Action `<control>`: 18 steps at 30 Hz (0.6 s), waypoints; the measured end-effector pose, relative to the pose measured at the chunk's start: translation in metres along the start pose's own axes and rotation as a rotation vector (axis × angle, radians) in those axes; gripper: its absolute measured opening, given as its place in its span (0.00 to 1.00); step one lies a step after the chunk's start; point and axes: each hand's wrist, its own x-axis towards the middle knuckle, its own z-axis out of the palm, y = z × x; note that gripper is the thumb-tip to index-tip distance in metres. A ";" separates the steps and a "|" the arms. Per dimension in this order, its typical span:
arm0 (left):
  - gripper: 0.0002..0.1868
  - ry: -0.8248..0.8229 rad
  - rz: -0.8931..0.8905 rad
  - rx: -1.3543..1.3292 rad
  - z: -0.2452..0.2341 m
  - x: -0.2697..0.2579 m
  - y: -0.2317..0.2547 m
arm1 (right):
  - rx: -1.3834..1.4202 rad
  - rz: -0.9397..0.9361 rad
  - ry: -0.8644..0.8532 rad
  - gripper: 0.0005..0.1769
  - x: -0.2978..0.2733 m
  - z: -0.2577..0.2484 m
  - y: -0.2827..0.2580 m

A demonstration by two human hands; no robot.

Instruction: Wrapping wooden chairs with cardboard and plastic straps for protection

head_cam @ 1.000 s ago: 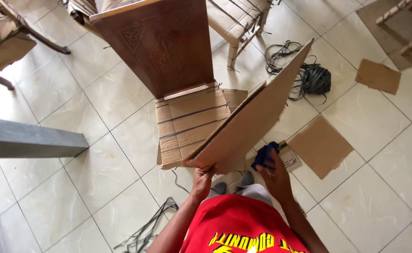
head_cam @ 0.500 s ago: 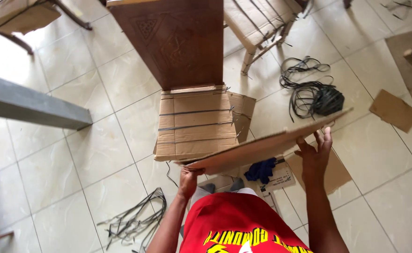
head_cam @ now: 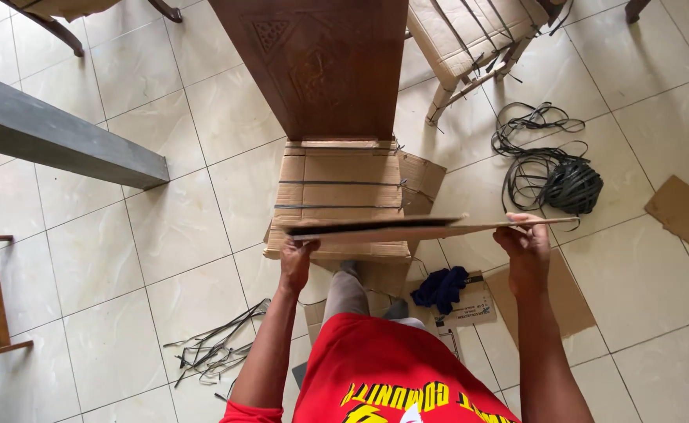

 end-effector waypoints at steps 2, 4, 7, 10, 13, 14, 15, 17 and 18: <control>0.11 0.032 0.031 -0.028 0.011 0.021 0.030 | -0.003 -0.009 -0.009 0.21 0.019 0.018 0.004; 0.12 0.050 0.051 -0.056 0.020 0.036 0.055 | -0.011 -0.014 -0.002 0.20 0.026 0.037 0.004; 0.12 0.065 0.137 -0.025 0.032 0.077 0.086 | -0.031 -0.084 0.050 0.21 0.049 0.074 -0.010; 0.12 0.064 0.119 -0.006 0.027 0.123 0.092 | 0.001 -0.076 0.079 0.19 0.072 0.109 -0.020; 0.13 0.041 0.139 -0.010 0.026 0.165 0.108 | -0.037 -0.070 0.100 0.21 0.099 0.139 -0.019; 0.15 0.050 0.167 -0.022 0.029 0.175 0.118 | -0.068 -0.064 0.105 0.22 0.109 0.147 -0.017; 0.17 0.059 0.190 -0.034 0.032 0.184 0.126 | -0.101 -0.056 0.113 0.24 0.117 0.154 -0.014; 0.16 0.041 0.184 -0.004 0.018 0.231 0.102 | -0.099 -0.032 0.110 0.26 0.137 0.169 -0.012; 0.16 0.030 0.180 0.026 0.011 0.251 0.089 | -0.097 -0.009 0.099 0.27 0.144 0.174 -0.009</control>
